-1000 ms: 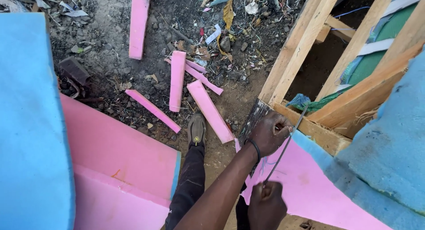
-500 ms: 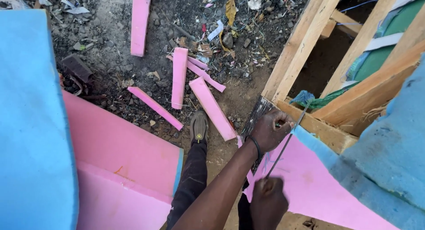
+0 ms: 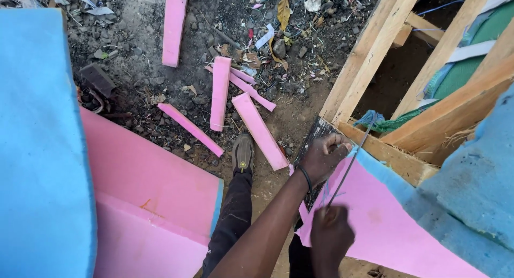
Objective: Measuring and cutting foam sheets for upholstery using a tape measure and a metal cutting tool.
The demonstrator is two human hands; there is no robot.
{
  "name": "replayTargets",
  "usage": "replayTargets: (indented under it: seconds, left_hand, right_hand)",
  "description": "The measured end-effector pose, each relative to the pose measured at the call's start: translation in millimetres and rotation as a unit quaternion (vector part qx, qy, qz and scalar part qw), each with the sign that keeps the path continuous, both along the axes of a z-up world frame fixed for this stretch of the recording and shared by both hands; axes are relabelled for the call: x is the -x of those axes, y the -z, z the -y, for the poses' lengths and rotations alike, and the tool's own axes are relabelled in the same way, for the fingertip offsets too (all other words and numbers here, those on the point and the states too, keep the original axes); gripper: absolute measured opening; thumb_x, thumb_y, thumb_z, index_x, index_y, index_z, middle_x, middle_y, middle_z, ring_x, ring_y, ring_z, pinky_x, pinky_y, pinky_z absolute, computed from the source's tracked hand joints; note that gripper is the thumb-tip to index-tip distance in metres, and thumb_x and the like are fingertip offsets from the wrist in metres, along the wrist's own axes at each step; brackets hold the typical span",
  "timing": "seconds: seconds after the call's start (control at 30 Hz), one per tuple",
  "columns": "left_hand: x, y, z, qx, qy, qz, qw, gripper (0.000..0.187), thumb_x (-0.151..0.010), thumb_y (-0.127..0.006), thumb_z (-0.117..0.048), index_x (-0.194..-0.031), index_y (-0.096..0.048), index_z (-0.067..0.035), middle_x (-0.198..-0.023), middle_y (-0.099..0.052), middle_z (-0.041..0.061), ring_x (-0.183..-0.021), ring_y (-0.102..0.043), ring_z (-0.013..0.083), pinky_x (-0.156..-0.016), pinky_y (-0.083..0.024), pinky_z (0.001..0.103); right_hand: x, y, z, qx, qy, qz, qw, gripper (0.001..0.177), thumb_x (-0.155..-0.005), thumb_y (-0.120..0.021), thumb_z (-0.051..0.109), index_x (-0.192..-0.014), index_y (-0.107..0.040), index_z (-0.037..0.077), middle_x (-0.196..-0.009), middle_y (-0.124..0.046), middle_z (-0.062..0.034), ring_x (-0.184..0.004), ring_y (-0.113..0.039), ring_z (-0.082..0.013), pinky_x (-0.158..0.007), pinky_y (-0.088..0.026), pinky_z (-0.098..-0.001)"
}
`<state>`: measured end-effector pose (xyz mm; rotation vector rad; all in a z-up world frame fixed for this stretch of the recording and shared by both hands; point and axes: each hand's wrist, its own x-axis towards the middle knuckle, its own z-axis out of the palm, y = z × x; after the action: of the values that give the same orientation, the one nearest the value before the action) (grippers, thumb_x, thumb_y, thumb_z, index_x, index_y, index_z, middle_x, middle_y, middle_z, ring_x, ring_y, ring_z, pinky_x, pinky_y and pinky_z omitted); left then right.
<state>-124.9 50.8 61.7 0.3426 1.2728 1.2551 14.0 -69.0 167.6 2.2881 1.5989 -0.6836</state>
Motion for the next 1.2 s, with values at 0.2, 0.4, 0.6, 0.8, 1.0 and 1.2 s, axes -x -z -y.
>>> replayTargets:
  seconds: [0.2,0.4,0.6,0.8,1.0,1.2]
  left_hand:
    - [-2.2,2.4,-0.7,0.002,-0.054,0.126,0.991,0.039,-0.112,-0.089,-0.045,-0.129,-0.082,-0.01,-0.119,-0.082,0.001,-0.109,-0.072,0.0107,-0.094,-0.061,0.027]
    - [7.4,10.5,3.8,0.017,-0.079,0.194,0.978,0.057,-0.11,-0.088,-0.05,-0.141,-0.082,-0.003,-0.139,-0.084,0.016,-0.136,-0.082,0.0296,-0.12,-0.072,0.048]
    - [-0.4,26.0,11.6,0.029,-0.144,0.227,0.963,0.033,-0.115,-0.088,-0.031,-0.128,-0.079,-0.002,-0.123,-0.081,0.012,-0.118,-0.081,0.0233,-0.112,-0.076,0.044]
    - [-2.3,46.0,17.3,0.008,-0.145,0.271,0.952,0.042,-0.11,-0.094,-0.036,-0.135,-0.079,-0.005,-0.132,-0.079,0.011,-0.127,-0.079,0.0274,-0.112,-0.073,0.048]
    - [9.1,33.1,12.7,0.038,-0.173,0.248,0.953,0.03,-0.114,-0.089,-0.032,-0.129,-0.077,-0.01,-0.123,-0.072,0.003,-0.115,-0.075,0.0143,-0.109,-0.074,0.037]
    - [16.6,31.0,13.6,0.046,-0.175,0.205,0.962,0.035,-0.111,-0.091,-0.034,-0.131,-0.082,-0.007,-0.126,-0.084,0.009,-0.121,-0.083,0.0232,-0.109,-0.075,0.041]
  right_hand:
    - [18.3,15.8,-56.0,-0.196,-0.095,-0.088,0.972,0.011,-0.111,-0.086,0.02,-0.113,-0.077,0.013,-0.083,-0.08,-0.0056,-0.071,-0.077,-0.0321,-0.07,-0.058,-0.0549]
    - [-17.7,17.0,61.6,0.026,-0.007,0.049,0.998,0.022,-0.105,-0.08,0.042,-0.103,-0.068,0.024,-0.079,-0.078,-0.0111,-0.087,-0.081,-0.0494,-0.088,-0.06,-0.0611]
    - [-3.1,54.7,-61.7,-0.16,-0.108,-0.085,0.977,0.018,-0.112,-0.087,0.025,-0.113,-0.075,0.013,-0.082,-0.077,-0.0064,-0.07,-0.077,-0.0348,-0.071,-0.06,-0.0567]
    - [-13.2,22.5,27.1,-0.054,-0.037,-0.007,0.998,0.016,-0.108,-0.082,0.034,-0.11,-0.077,0.019,-0.086,-0.086,-0.0122,-0.087,-0.084,-0.0514,-0.087,-0.061,-0.0661]
    - [-14.1,51.0,-19.5,-0.047,-0.038,-0.022,0.998,0.026,-0.112,-0.081,0.039,-0.104,-0.069,0.017,-0.081,-0.08,-0.0113,-0.083,-0.081,-0.0507,-0.086,-0.06,-0.064]
    - [-1.5,43.7,-36.3,-0.102,-0.085,-0.042,0.99,0.027,-0.11,-0.084,0.037,-0.119,-0.075,0.014,-0.093,-0.086,-0.01,-0.088,-0.085,-0.0496,-0.083,-0.063,-0.0654]
